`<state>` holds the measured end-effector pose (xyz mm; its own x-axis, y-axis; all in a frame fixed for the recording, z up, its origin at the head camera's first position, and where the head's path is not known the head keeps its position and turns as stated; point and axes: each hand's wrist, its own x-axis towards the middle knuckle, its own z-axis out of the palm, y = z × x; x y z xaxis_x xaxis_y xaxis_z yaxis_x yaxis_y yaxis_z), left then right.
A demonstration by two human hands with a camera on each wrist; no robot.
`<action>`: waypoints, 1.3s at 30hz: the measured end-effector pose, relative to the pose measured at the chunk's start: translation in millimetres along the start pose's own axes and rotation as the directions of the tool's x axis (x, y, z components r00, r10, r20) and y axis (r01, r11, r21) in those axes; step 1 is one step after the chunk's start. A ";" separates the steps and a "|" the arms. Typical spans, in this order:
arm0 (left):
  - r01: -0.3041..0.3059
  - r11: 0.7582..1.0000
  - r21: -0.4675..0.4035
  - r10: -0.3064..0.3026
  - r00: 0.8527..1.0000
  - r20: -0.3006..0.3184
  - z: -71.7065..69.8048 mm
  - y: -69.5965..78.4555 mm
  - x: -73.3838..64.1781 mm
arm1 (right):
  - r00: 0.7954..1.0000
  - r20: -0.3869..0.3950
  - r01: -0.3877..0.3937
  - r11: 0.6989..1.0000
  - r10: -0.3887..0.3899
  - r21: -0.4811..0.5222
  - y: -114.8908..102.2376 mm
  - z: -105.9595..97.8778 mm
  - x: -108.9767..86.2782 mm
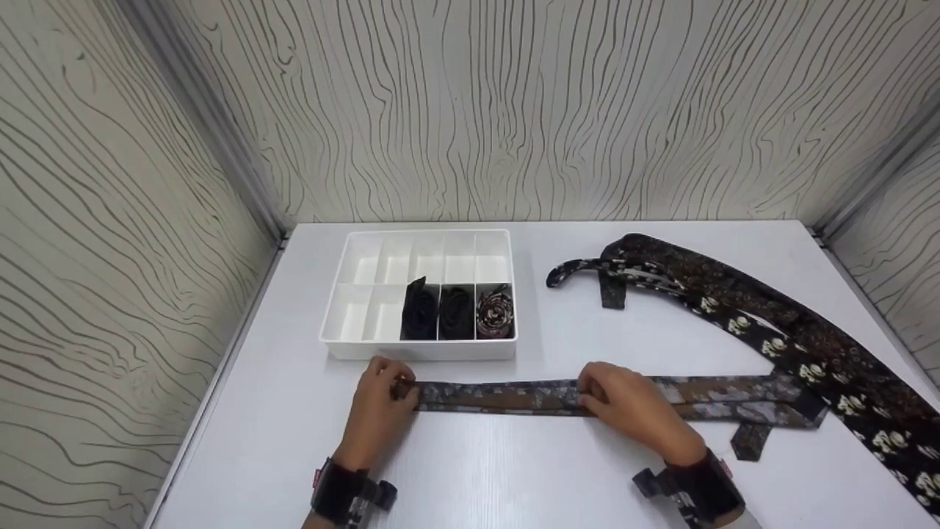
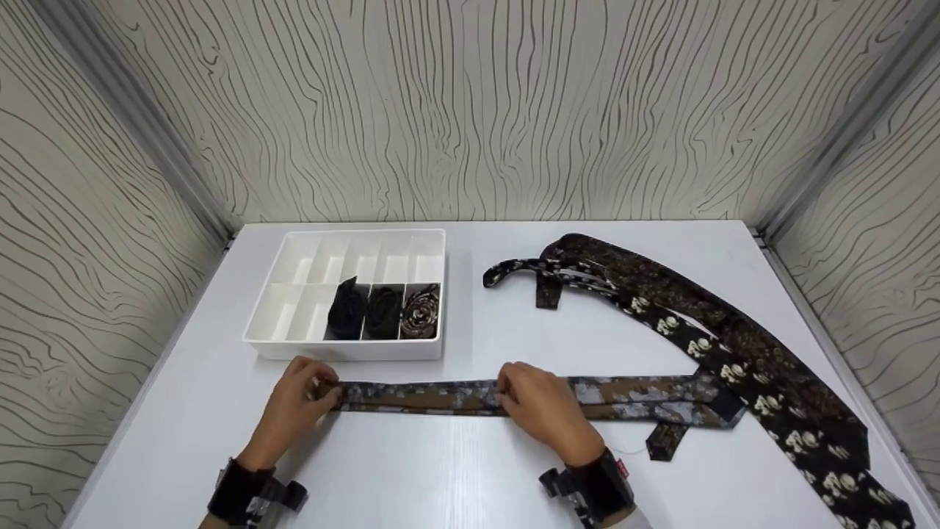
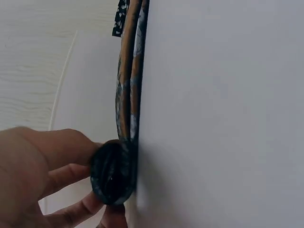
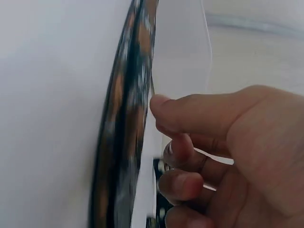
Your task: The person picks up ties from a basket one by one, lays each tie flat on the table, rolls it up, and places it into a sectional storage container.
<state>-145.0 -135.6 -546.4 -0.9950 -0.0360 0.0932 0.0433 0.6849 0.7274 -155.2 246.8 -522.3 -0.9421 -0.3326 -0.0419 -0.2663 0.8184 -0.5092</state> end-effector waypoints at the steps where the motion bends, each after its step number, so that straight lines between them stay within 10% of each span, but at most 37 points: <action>1: -0.013 1.000 0.000 0.013 1.000 0.011 1.2 2.6 1.1 | 1.000 0.011 0.025 1.000 -0.026 0.013 -8.0 4.7 3.4; 10: -0.187 0.982 -0.026 0.189 0.980 0.063 21.1 20.2 7.6 | 0.931 0.073 0.357 0.934 -0.358 0.020 -69.2 46.6 33.7; 15: -0.186 0.977 -0.106 0.201 0.968 0.149 17.6 17.0 7.2 | 0.901 0.107 0.426 0.905 -0.421 -0.021 -79.4 63.4 39.6; 24: -0.339 0.941 -0.006 0.328 0.906 0.268 0.2 1.3 -0.6 | 0.907 0.076 0.416 0.909 -0.415 0.001 -88.9 69.2 44.8; 39: -0.361 0.929 0.082 0.328 0.904 0.274 -1.0 10.1 -3.8 | 0.940 -0.008 0.340 0.940 -0.340 -0.014 -117.9 94.5 67.5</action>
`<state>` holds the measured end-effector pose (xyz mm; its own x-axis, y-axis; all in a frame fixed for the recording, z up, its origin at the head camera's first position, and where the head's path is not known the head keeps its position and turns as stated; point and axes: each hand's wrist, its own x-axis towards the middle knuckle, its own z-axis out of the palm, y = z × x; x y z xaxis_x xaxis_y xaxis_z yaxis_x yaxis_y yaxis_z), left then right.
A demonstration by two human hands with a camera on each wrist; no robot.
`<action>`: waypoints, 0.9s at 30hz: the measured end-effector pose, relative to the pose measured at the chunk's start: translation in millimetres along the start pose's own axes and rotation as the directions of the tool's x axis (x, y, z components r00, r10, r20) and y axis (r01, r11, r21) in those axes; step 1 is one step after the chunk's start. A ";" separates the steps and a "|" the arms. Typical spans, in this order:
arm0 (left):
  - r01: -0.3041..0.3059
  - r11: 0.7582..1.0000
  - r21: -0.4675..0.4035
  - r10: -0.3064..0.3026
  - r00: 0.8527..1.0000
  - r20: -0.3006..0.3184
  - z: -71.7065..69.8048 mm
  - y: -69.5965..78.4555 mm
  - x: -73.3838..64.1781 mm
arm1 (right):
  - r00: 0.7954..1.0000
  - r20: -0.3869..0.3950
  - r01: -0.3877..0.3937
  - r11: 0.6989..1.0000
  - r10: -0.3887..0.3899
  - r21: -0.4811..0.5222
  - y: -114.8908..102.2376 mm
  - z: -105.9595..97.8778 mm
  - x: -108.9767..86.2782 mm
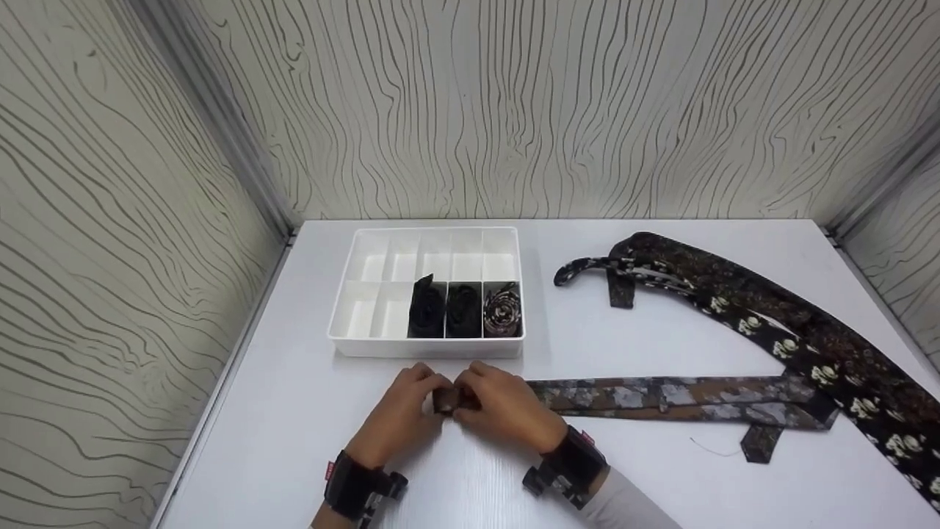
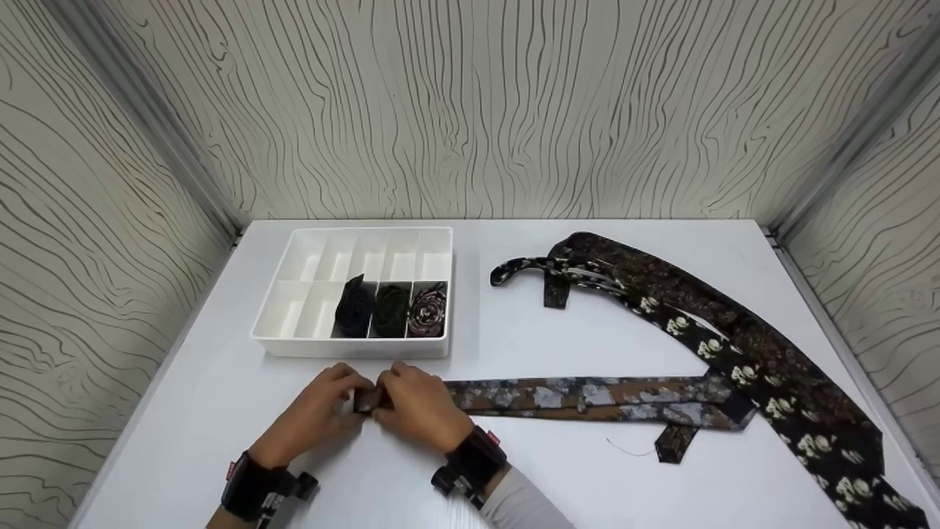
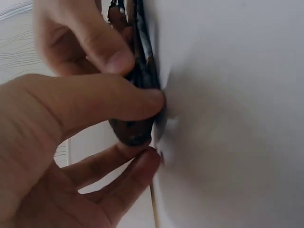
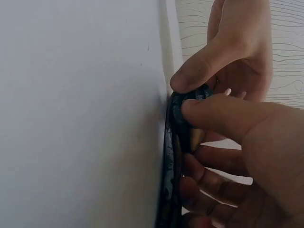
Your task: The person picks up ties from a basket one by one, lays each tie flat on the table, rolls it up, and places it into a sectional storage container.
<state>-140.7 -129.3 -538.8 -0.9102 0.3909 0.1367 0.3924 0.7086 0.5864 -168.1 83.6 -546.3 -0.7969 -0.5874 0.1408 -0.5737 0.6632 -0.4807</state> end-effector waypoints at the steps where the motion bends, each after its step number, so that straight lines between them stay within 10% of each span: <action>1: 0.000 1.000 -0.017 0.000 1.000 0.004 -0.8 1.0 0.8 | 1.000 -0.010 0.006 1.000 -0.006 -0.001 0.4 -0.1 -0.9; 10: 0.001 0.974 -0.227 0.003 1.000 0.017 5.5 5.5 11.3 | 0.998 -0.055 0.014 1.000 -0.013 0.020 5.7 0.6 -7.4; 27: -0.135 0.990 -0.032 0.134 0.990 -0.038 21.1 19.9 19.2 | 0.999 0.037 -0.045 0.989 0.040 0.142 20.8 -18.2 -15.5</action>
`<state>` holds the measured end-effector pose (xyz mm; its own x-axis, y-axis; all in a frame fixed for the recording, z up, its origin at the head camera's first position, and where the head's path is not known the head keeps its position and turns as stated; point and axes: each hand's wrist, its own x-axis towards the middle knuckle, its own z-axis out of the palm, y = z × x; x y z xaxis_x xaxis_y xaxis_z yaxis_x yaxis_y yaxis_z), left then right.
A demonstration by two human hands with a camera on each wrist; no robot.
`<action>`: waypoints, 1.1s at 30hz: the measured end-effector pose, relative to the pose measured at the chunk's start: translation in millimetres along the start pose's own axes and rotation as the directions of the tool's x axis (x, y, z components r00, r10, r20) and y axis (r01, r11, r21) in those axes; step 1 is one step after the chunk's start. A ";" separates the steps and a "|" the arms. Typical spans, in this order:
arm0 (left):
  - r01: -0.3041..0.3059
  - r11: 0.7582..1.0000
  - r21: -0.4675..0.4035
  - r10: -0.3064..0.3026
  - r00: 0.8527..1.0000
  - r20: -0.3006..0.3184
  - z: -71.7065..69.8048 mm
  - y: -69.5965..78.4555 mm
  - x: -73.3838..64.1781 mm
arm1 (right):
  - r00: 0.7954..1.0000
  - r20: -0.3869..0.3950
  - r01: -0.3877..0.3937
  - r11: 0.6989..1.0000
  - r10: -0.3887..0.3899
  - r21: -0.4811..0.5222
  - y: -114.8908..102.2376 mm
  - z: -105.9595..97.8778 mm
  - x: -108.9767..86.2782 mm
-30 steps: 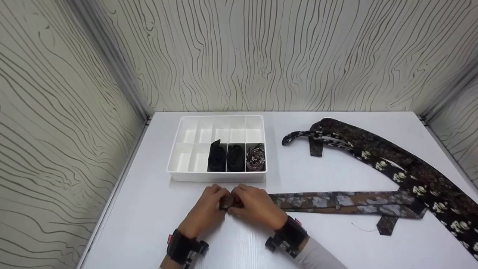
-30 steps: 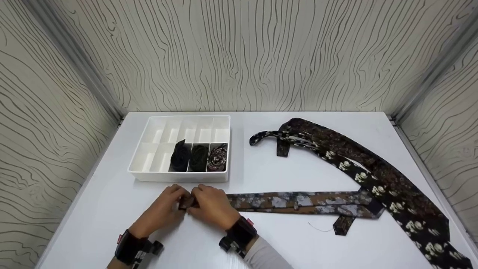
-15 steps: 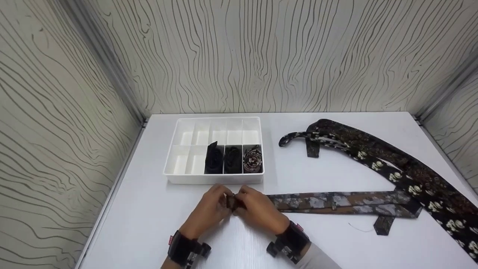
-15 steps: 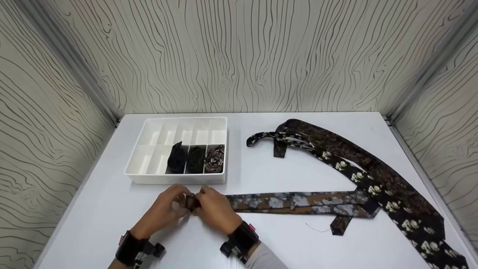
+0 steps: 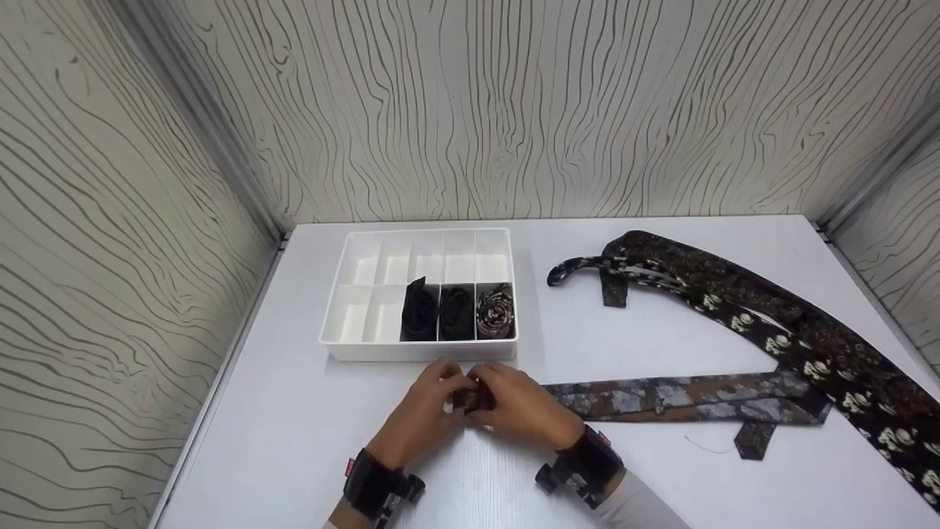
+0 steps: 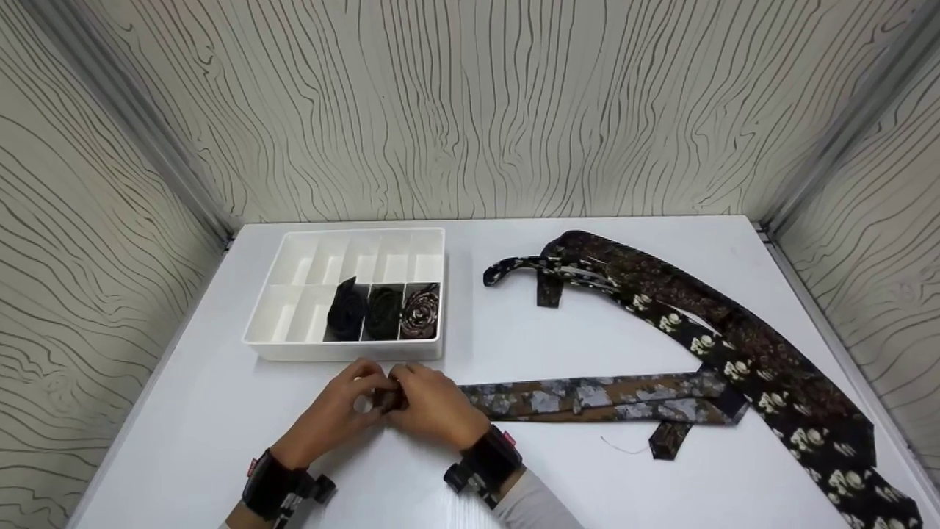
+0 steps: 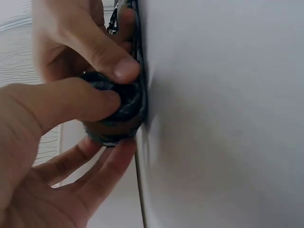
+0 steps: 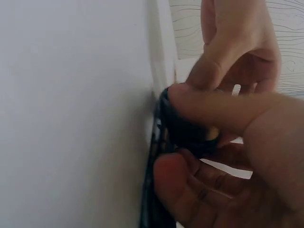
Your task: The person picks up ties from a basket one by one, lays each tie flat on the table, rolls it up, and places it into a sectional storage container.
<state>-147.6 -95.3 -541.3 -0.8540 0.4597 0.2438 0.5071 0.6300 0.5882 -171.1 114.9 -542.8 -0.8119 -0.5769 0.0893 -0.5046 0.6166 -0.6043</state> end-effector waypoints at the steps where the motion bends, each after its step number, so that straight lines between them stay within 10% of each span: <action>1: 0.001 1.000 0.006 -0.001 1.000 0.005 0.5 0.4 0.4 | 1.000 -0.006 0.001 1.000 -0.001 -0.030 0.5 -1.2 -1.3; 6: 0.007 1.000 -0.005 -0.007 0.999 0.040 3.6 2.0 2.4 | 0.999 -0.041 0.015 0.986 -0.022 -0.166 5.0 -3.0 -7.5; 33: -0.106 0.993 0.055 0.101 0.991 0.087 11.7 18.6 6.6 | 0.998 -0.057 -0.032 0.994 0.026 -0.107 5.0 -5.5 -39.3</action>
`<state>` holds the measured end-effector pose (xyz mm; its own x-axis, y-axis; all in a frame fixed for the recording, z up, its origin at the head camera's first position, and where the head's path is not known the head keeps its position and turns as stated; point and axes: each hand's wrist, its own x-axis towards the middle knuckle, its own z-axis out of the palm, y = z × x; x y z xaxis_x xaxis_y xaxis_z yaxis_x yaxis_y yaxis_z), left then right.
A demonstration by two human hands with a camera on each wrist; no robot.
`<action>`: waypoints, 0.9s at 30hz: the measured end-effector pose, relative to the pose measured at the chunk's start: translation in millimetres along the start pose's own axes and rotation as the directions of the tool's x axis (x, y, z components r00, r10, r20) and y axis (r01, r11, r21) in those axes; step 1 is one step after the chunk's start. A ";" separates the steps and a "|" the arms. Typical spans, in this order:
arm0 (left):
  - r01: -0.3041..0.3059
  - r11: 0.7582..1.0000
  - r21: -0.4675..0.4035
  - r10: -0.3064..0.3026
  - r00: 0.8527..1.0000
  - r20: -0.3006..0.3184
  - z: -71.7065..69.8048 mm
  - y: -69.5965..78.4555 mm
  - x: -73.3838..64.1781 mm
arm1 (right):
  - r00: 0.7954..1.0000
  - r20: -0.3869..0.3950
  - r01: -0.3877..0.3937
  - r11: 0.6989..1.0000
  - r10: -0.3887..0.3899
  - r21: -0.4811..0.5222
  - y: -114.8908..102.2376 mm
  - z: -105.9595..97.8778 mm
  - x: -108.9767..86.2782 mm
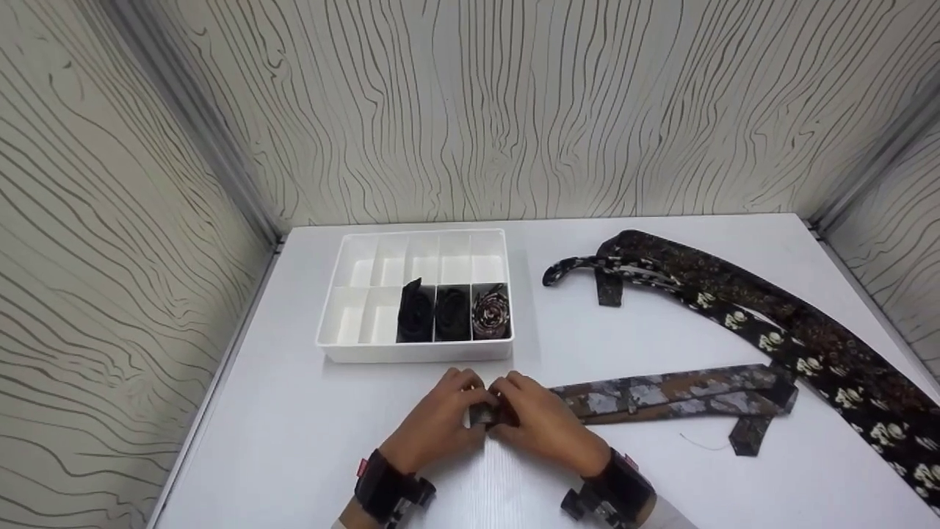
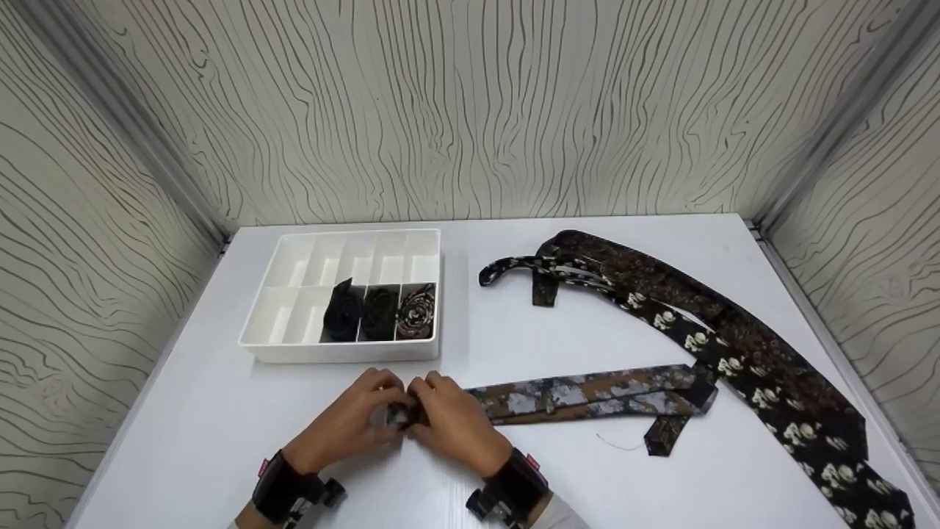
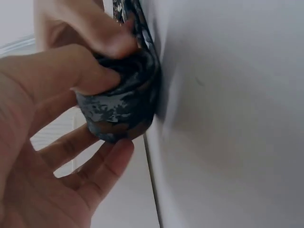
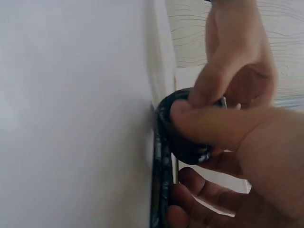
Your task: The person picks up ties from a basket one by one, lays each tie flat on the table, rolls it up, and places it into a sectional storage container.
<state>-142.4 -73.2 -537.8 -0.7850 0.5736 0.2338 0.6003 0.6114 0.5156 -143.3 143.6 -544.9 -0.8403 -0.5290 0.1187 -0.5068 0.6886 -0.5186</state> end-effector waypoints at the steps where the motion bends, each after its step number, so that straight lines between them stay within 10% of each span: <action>1: -0.005 1.000 -0.003 0.005 1.000 -0.003 1.1 1.1 0.5 | 1.000 -0.008 -0.001 1.000 0.001 -0.004 0.2 0.9 -1.9; 27: -0.018 0.998 0.067 0.019 1.000 -0.018 15.7 19.5 13.5 | 0.993 -0.099 -0.070 0.997 0.068 -0.020 7.5 -4.8 -26.2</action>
<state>-138.9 -45.0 -537.6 -0.7760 0.5753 0.2586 0.6232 0.6359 0.4553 -126.0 165.0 -547.9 -0.8877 -0.4293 0.1665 -0.4503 0.7336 -0.5090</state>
